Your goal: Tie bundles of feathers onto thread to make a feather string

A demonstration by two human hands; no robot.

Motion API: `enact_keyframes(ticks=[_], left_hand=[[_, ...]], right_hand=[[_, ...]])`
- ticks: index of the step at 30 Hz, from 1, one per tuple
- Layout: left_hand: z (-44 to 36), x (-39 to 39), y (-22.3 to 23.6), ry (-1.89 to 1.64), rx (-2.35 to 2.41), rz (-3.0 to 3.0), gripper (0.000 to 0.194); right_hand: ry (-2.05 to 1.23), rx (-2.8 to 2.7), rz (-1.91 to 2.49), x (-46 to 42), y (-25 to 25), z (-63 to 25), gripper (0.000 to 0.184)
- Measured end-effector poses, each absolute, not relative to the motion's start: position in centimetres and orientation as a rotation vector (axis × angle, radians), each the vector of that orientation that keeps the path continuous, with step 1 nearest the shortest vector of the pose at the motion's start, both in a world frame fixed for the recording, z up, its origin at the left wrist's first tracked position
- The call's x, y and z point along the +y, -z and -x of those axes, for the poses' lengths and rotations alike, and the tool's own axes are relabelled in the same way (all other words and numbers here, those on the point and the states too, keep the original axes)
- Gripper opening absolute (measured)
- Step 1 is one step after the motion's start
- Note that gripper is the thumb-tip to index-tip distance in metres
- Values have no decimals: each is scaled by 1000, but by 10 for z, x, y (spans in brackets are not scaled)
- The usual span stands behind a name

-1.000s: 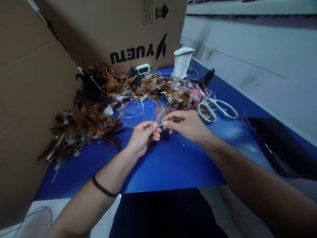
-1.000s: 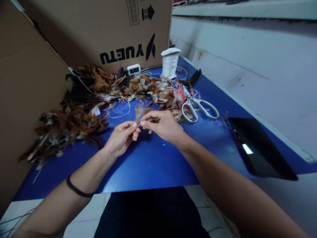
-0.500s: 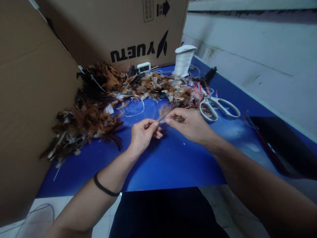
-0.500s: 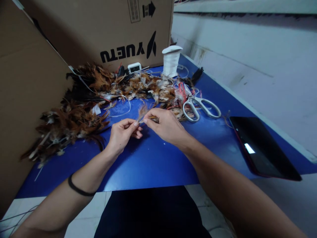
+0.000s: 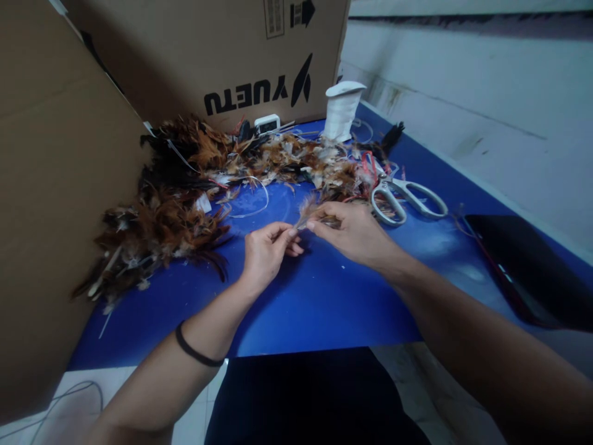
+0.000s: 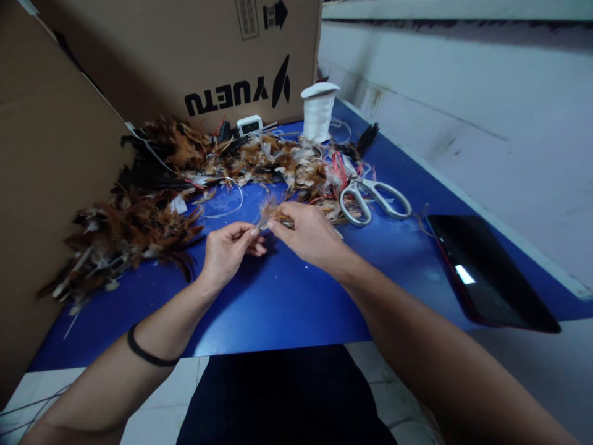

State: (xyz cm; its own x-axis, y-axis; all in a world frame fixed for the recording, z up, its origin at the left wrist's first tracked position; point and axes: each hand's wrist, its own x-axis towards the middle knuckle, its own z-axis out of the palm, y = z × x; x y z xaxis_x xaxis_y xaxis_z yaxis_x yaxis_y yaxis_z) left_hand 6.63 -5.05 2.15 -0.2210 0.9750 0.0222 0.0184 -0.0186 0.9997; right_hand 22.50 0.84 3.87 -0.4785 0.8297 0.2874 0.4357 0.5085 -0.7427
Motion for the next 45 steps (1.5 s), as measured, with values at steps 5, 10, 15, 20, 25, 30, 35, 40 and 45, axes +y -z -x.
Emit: enact_keyframes(ticks=[5, 10, 15, 20, 25, 30, 35, 40, 45], left_hand=[[-64, -51, -18, -1373, 1384, -1200, 21], [-61, -52, -15, -1366, 1414, -1341, 20], [-62, -51, -16, -1364, 1423, -1386, 19], [-60, -48, -19, -1358, 1359, -1143, 25], [-56, -45, -21, -1396, 1266, -959, 27], [-51, -43, -24, -1446, 1197, -840, 29], [-49, -41, -26, -1513, 1173, -771, 26], [-49, -41, -25, -1520, 1166, -771, 25], [-49, -42, -25, -1518, 1171, -781, 26]], right_hand=[[-840, -2122, 934, 9, -35, -224, 14], [-823, -2135, 920, 8, -34, -223, 13], [-855, -2083, 911, 8, -37, -222, 13], [-725, -1834, 988, 15, -55, -236, 17], [-442, -1849, 1128, 37, -59, -265, 14], [-506, -2384, 1146, 45, -54, -280, 11], [-370, -2459, 1309, 41, -60, -281, 20], [-305, -2536, 1642, 39, -64, -283, 5], [-201, -2540, 1779, 39, -62, -282, 12]])
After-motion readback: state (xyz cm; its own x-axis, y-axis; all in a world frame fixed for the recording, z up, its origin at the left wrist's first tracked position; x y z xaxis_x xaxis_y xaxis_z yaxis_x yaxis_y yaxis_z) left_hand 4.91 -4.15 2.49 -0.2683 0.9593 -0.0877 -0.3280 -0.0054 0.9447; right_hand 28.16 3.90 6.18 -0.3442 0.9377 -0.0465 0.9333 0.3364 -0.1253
